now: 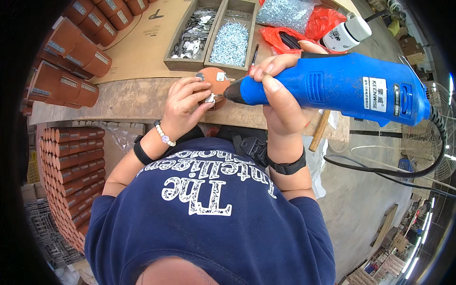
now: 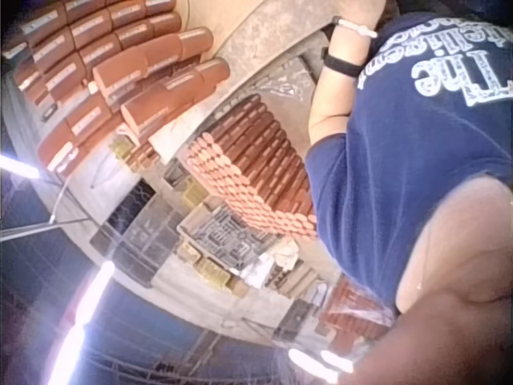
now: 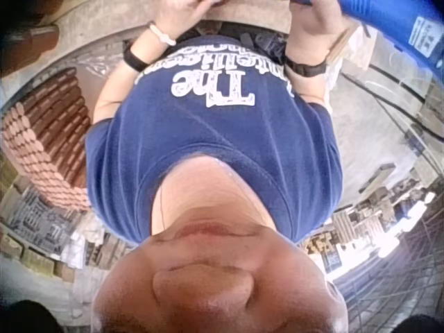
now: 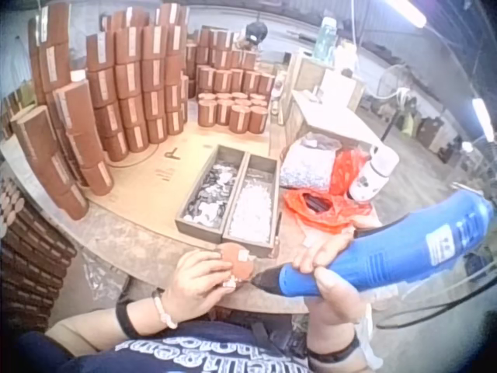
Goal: The person is assembling metal components onto brown cylindrical furniture parts using an electric screwdriver and a hammer.
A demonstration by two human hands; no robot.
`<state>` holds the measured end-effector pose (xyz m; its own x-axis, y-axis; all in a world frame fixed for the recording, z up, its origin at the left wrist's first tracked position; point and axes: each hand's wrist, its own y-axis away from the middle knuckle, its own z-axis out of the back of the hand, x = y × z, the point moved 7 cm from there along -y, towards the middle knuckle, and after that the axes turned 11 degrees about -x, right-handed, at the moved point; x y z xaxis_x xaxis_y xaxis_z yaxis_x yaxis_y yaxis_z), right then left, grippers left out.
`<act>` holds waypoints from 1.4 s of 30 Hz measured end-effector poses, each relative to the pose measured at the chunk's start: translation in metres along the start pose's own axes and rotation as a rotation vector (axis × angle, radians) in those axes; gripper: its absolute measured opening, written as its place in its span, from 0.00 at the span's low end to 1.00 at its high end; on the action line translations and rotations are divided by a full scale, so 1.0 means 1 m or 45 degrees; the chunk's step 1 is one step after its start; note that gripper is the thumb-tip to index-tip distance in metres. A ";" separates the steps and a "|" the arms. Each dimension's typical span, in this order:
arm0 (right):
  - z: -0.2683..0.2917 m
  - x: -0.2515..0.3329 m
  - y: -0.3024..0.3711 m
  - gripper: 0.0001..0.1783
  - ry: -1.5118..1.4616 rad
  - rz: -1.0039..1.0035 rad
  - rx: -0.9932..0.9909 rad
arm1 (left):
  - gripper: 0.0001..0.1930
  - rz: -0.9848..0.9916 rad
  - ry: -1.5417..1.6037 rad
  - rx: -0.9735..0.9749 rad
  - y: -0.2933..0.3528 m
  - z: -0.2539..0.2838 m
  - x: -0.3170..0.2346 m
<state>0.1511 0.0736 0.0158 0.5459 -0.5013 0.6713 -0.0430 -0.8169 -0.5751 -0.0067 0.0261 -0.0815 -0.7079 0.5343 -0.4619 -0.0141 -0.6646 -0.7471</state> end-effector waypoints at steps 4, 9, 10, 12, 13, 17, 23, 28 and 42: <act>0.000 0.001 0.000 0.31 -0.013 0.011 0.010 | 0.13 -0.102 -0.024 -0.020 -0.003 0.005 -0.006; 0.002 0.002 -0.001 0.31 -0.060 -0.025 -0.004 | 0.14 -0.066 -0.008 0.066 -0.002 0.002 -0.010; 0.003 0.002 0.000 0.31 -0.068 -0.041 -0.002 | 0.16 0.027 0.052 0.009 -0.002 0.004 -0.006; 0.001 0.000 -0.001 0.32 -0.052 -0.037 0.013 | 0.17 0.120 0.114 -0.049 -0.003 0.006 -0.001; -0.001 -0.001 -0.001 0.32 -0.037 -0.033 0.029 | 0.18 0.116 0.117 -0.045 -0.003 0.005 0.001; -0.008 -0.004 -0.001 0.32 0.047 -0.036 0.045 | 0.19 0.047 0.111 0.000 -0.002 0.003 0.001; -0.017 -0.009 0.000 0.33 0.152 -0.089 0.006 | 0.18 0.019 0.118 -0.018 -0.002 0.003 0.001; -0.020 -0.013 0.001 0.31 0.032 -0.080 0.093 | 0.17 0.025 0.106 -0.027 -0.001 0.003 0.001; -0.036 -0.020 0.004 0.31 0.293 -0.038 0.230 | 0.16 0.015 0.117 -0.051 0.001 0.002 0.002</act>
<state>0.1102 0.0704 0.0172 0.3398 -0.5460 0.7658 0.1311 -0.7788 -0.6134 -0.0096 0.0259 -0.0823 -0.6400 0.5736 -0.5113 0.0233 -0.6506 -0.7591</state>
